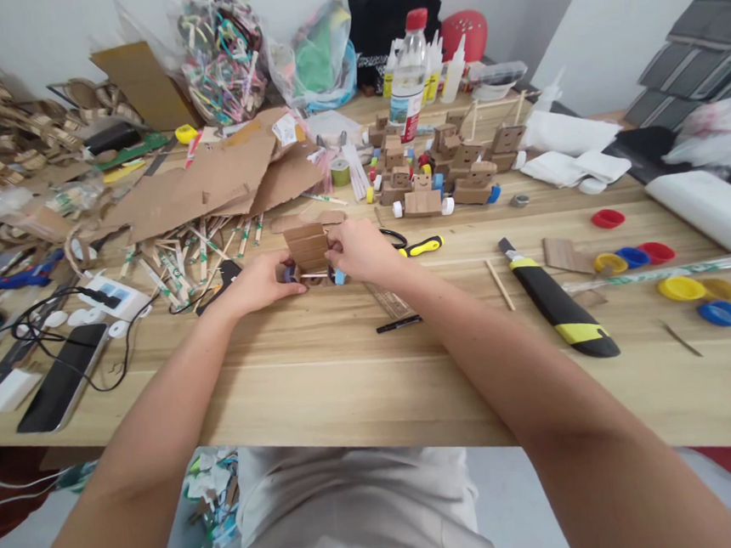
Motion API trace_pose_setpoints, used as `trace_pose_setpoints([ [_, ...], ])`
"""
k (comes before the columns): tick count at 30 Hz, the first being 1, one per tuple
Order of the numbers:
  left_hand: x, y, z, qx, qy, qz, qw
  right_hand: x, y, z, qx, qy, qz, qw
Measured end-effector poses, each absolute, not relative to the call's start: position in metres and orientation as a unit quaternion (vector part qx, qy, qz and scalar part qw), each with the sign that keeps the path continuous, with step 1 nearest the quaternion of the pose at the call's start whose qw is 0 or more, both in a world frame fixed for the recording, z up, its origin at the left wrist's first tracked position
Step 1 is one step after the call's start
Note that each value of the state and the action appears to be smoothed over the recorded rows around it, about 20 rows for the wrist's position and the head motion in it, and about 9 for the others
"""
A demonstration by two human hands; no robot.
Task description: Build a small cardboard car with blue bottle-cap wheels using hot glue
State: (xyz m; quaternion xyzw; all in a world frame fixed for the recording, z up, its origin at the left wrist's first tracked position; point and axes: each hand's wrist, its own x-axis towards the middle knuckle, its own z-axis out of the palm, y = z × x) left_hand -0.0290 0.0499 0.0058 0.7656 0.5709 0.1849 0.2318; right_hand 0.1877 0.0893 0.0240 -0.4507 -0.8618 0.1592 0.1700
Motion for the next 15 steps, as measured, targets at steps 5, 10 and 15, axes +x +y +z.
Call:
trace_pose_setpoints([
  [5,-0.0276,0.0486,0.0068,0.768,0.572,0.179,0.224,0.1877,0.0887,0.0285,-0.469,-0.854,0.167,0.149],
  [10,-0.0265,0.0503,0.0044,0.775,0.569,0.175,0.212,0.1891,0.0898,0.0258,-0.459,-0.859,0.172,0.15],
  [15,-0.0261,0.0525,0.0018,0.777,0.572,0.172,0.198,0.1895,0.0906,0.0234,-0.437,-0.873,0.15,0.157],
])
